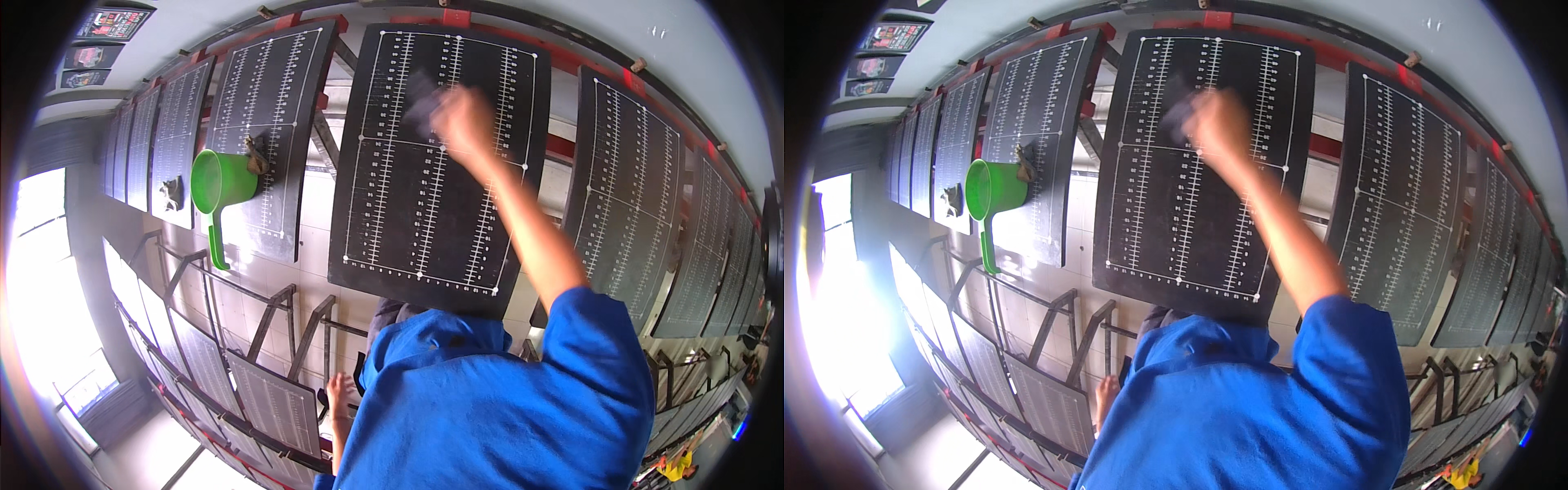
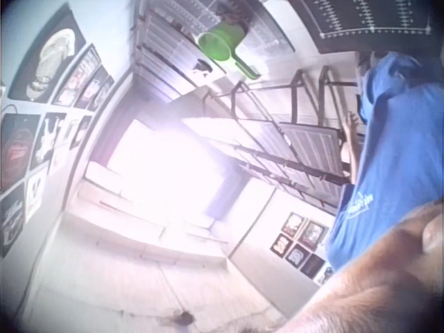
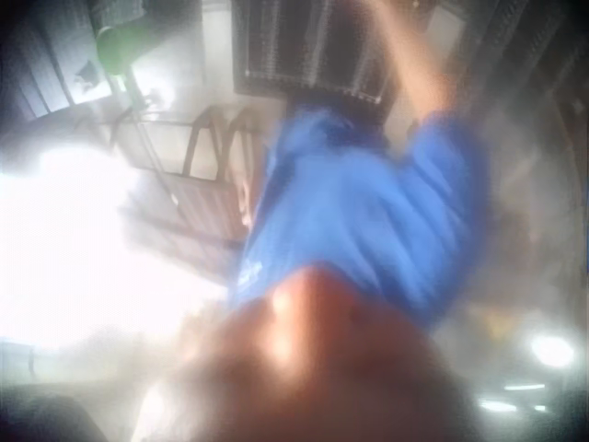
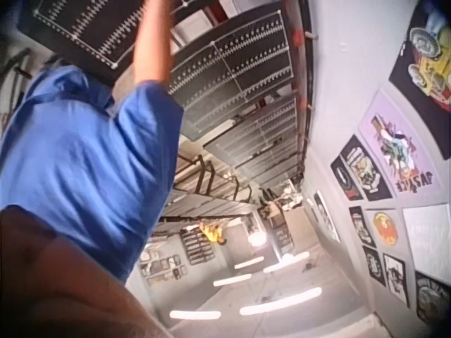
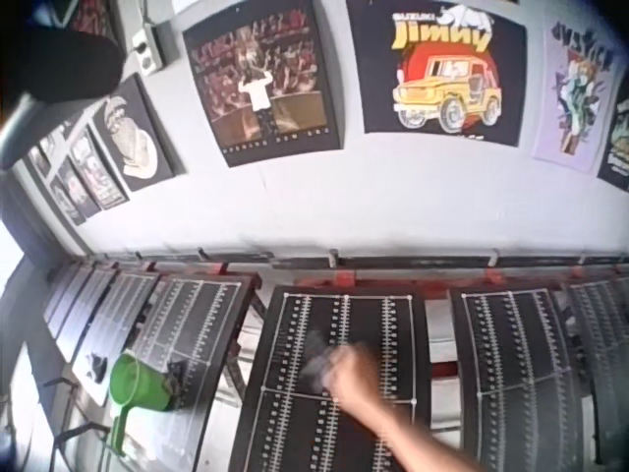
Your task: The person wipes a large black screen with a cloth, then pours liquid from a green scoop onto the screen and spreads it with their hand. The person continues wiping the screen with the cloth.
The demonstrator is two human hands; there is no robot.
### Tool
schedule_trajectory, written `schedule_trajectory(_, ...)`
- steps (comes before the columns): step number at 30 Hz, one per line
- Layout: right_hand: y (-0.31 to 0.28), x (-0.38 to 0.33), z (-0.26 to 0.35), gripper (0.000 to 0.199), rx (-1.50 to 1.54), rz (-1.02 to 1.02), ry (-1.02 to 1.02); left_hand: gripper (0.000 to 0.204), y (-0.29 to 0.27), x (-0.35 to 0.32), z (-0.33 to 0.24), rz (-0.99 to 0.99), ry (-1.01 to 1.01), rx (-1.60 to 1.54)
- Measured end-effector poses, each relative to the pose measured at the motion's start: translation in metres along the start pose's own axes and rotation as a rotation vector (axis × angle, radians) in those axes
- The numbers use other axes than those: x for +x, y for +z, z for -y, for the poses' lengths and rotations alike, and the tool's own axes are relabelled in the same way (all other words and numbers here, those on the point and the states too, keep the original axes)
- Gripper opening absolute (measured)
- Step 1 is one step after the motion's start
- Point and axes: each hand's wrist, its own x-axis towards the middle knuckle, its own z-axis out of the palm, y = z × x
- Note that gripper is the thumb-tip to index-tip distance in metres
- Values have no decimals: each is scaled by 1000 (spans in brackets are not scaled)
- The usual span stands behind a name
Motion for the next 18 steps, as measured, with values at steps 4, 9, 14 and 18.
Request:
schedule_trajectory(4, -30, 96, -137, 24, -519, -502, 305, 34, 32, -21, -50, -5, -138, -68)
schedule_trajectory(9, 187, -132, 116, 21, -366, 223, -500, 36, 53, -13, -80, -54, 45, 50)
schedule_trajectory(14, 236, -232, 180, 31, 178, 884, -893, 27, 15, -3, -100, -226, -76, -216)
schedule_trajectory(18, 184, -69, 130, 25, 293, 433, -500, 28, 23, -50, -19, -147, 7, 55)
